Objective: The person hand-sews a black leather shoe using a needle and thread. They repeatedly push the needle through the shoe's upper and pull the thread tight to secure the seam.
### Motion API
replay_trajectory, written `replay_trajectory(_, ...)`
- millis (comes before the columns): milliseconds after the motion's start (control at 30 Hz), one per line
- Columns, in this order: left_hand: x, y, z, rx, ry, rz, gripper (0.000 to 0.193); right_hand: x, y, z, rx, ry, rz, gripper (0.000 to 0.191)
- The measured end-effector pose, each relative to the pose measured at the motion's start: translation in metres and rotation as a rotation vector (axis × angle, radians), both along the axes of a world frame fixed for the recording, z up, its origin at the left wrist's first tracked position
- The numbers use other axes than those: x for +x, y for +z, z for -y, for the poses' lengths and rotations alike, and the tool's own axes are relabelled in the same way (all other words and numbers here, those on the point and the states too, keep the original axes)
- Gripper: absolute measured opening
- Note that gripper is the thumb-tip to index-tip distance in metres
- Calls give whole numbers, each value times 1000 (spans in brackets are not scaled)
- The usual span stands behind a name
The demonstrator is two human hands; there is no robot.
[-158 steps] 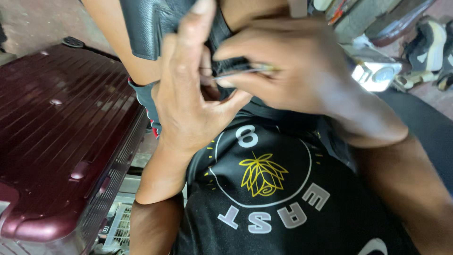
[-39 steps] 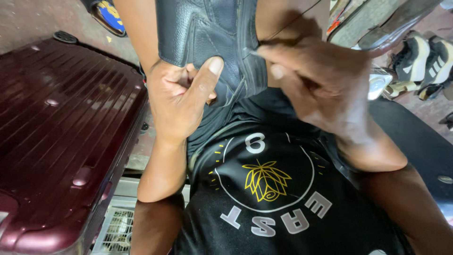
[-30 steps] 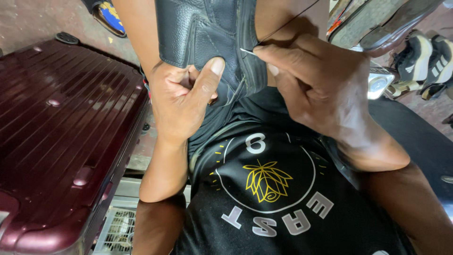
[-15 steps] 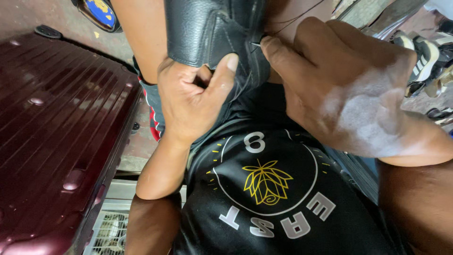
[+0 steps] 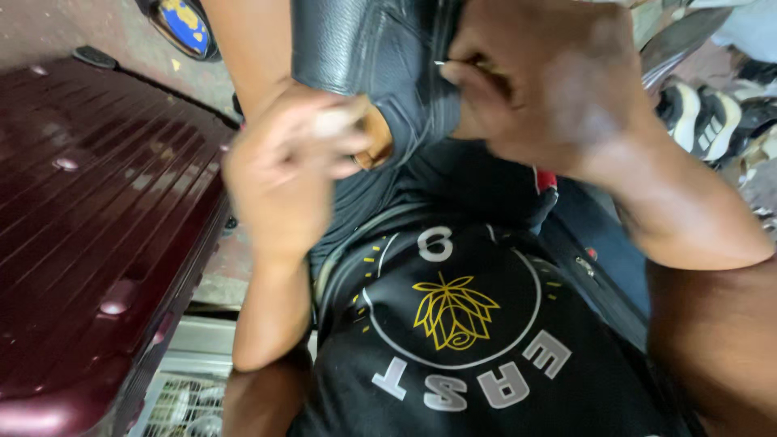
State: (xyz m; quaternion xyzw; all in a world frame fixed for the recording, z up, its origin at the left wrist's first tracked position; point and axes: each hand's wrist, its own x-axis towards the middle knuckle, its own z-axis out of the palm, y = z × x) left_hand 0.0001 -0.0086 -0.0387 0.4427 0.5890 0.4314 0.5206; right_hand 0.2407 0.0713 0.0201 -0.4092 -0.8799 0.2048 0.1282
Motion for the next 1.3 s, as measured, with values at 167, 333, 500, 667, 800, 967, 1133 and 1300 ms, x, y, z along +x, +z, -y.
replay_trajectory(167,-54,3,14,-98,259,-213,17,32,1,11,-345,-188,-113,6)
replay_trajectory(333,-42,12,9,409,27,-723,22,53,-11,16,-526,-422,-279,7)
replay_trajectory(500,9,1,3,35,-298,-217,46,53,-10,12,-645,-560,-400,13)
replay_trajectory(667,-5,-3,13,186,-154,124,14,60,-13,15,-607,-512,-335,13)
replay_trajectory(800,-5,-6,12,98,-86,1121,18,62,-22,17,-335,-278,-157,6)
replay_trajectory(967,19,-7,6,-142,-33,367,18,45,-19,13,-257,-129,-200,8)
replay_trajectory(1133,27,-14,-4,158,-173,-200,16,26,-5,-4,-18,122,-146,13)
replay_trajectory(1300,25,-20,-11,-13,-266,-167,15,11,-4,-2,58,126,-64,16)
